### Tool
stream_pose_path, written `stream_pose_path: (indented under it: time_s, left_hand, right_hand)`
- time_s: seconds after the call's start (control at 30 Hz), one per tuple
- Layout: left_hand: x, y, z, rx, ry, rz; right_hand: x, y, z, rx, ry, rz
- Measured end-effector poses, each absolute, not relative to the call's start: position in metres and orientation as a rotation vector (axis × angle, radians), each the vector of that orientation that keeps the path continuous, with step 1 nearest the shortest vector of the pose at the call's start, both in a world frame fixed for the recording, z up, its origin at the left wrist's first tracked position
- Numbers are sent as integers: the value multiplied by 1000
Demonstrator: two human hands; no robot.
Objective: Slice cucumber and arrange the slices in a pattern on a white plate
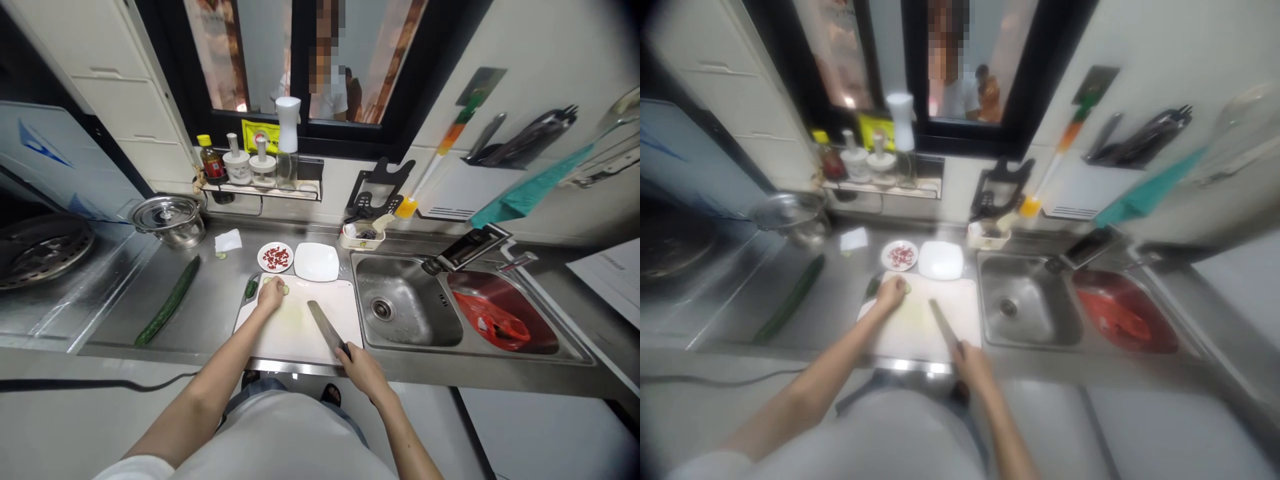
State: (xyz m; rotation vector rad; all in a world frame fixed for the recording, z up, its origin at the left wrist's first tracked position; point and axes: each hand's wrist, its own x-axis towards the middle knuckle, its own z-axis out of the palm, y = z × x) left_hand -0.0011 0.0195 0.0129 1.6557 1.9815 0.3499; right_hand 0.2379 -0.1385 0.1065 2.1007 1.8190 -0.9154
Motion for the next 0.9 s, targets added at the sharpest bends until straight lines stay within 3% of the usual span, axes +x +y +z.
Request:
stream_pose_path:
  time_s: [0.3, 0.9]
  left_hand:
    - [22, -14, 7, 1619, 1722, 283]
    - [16, -10, -3, 1772, 1831, 201]
  right_hand:
    - [234, -140, 111, 2050, 1822, -840]
    - [222, -147, 110, 1934, 1854, -710]
